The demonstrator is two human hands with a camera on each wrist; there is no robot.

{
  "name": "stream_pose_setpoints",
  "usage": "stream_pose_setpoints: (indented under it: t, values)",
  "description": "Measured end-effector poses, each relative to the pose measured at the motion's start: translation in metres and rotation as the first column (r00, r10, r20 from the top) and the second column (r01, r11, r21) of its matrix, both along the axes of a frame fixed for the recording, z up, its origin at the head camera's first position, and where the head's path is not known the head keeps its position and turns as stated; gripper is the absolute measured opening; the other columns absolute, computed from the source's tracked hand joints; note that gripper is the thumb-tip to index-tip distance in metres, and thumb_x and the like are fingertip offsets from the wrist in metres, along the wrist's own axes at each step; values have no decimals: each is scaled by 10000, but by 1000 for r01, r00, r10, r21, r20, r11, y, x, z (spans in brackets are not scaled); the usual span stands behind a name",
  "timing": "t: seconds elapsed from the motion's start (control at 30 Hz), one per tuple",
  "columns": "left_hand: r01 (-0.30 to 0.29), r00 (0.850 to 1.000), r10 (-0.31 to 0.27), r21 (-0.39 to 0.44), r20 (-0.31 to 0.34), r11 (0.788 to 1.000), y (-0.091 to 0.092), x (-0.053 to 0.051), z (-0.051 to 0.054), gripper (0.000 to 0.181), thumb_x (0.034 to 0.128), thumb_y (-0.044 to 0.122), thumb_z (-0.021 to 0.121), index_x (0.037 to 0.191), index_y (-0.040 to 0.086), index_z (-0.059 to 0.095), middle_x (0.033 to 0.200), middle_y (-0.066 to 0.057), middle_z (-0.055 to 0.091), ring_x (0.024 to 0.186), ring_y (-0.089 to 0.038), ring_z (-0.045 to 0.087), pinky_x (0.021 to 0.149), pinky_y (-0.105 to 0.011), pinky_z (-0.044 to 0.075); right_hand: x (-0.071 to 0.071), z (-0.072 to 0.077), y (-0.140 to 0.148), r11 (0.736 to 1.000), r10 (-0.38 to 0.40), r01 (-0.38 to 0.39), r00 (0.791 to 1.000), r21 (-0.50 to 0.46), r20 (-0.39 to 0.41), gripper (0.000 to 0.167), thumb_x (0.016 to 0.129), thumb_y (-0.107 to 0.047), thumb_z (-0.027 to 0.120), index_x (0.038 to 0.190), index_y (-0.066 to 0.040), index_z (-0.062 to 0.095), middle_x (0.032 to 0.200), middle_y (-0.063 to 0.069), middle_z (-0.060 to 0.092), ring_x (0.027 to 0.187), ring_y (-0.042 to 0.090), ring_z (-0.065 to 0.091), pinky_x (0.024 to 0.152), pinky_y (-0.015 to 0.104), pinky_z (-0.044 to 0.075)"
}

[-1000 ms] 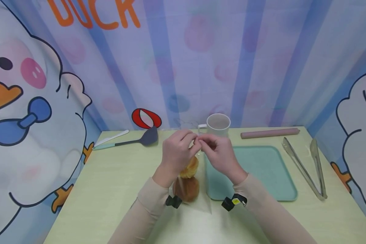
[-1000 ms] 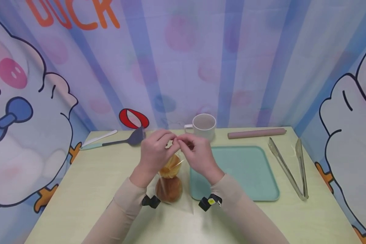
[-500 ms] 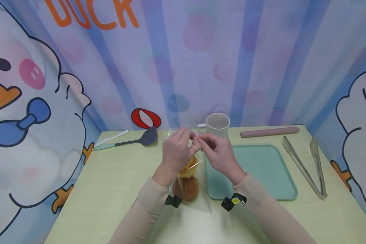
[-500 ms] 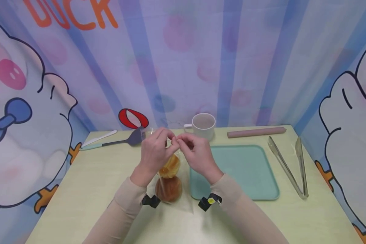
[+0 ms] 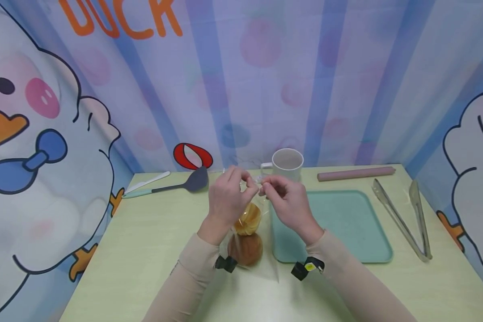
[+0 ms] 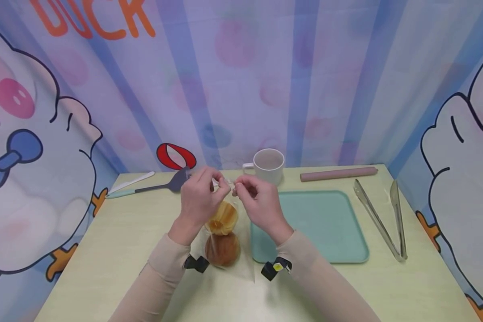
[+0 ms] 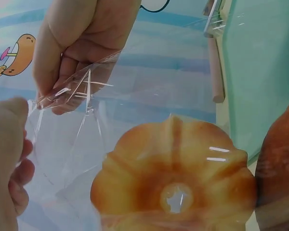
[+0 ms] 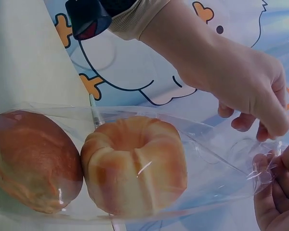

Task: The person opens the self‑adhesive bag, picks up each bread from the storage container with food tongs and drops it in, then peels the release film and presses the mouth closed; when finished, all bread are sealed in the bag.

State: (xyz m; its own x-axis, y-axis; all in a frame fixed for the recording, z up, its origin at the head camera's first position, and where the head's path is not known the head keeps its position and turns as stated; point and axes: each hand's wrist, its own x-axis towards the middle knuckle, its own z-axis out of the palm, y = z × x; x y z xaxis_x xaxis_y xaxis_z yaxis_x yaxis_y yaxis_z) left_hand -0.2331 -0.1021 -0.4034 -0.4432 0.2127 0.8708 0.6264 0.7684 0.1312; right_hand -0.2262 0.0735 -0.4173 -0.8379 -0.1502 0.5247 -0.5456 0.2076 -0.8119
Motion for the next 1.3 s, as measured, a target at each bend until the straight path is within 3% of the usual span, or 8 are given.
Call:
stream_pose_setpoints:
  t: [0.1,0.2,0.33,0.6,0.73,0.97,1.17,1.3]
  values:
    - [92,995,-91,14,-42,996,-2,-1,0,51,823,41,729,840,37,680,779,-63,672,537,-155,557,468,-246,450,0,-1,0,1000,2,-2,1000,-18,-1,143,1044,-88,649,1065,0,759,906,113,775,797,315,736,713,228,593]
    - [174,979,-174,-10,-107,985,-2,-2,-1,37,844,56,734,871,31,727,833,-64,725,588,-149,624,513,-245,510,0,-1,-1,999,4,-4,1000,-34,-8,142,1041,-83,653,1081,-2,762,927,112,777,806,276,741,714,227,595]
    - [211,969,-214,-41,-127,977,-2,-2,-1,73,891,90,742,914,26,770,883,-69,750,686,-174,702,566,-268,561,0,-2,-1,999,17,-18,1000,-50,-24,141,1038,-80,657,1099,-8,762,946,106,778,810,222,741,710,226,595]
    - [183,976,-189,-60,-109,981,-3,-1,-1,104,907,114,756,945,28,801,899,-69,761,760,-189,741,664,-300,613,0,-2,0,998,51,-53,996,-28,-67,155,1043,-67,644,1136,-19,759,995,88,782,852,127,740,726,234,599]
    - [163,979,-170,-79,-108,984,-4,0,1,115,901,127,758,940,32,809,897,-68,766,769,-193,744,694,-310,623,-1,-2,1,998,59,-60,992,-1,-109,157,1032,-51,655,1146,-21,758,1028,88,783,877,148,748,757,239,604]
    - [104,987,-119,-138,-106,985,-3,1,7,80,851,123,761,856,48,787,839,-55,748,675,-182,707,566,-264,565,-4,-3,1,994,64,-41,970,102,-236,171,996,-28,699,1152,-48,766,1061,64,776,878,166,739,763,300,624]
    - [83,994,-94,-157,-63,984,-2,3,8,85,861,126,743,812,56,743,832,-57,738,618,-171,658,501,-245,497,-3,-2,1,992,62,-32,965,119,-253,165,988,-23,707,1142,-38,766,1044,70,778,864,166,734,754,314,629]
    - [63,995,-73,-147,-70,987,-1,3,7,72,851,105,724,798,57,725,822,-53,730,568,-165,621,455,-245,443,-4,-3,0,994,42,-14,965,107,-260,145,985,-17,709,1117,-30,766,1014,76,779,834,163,739,740,324,633]
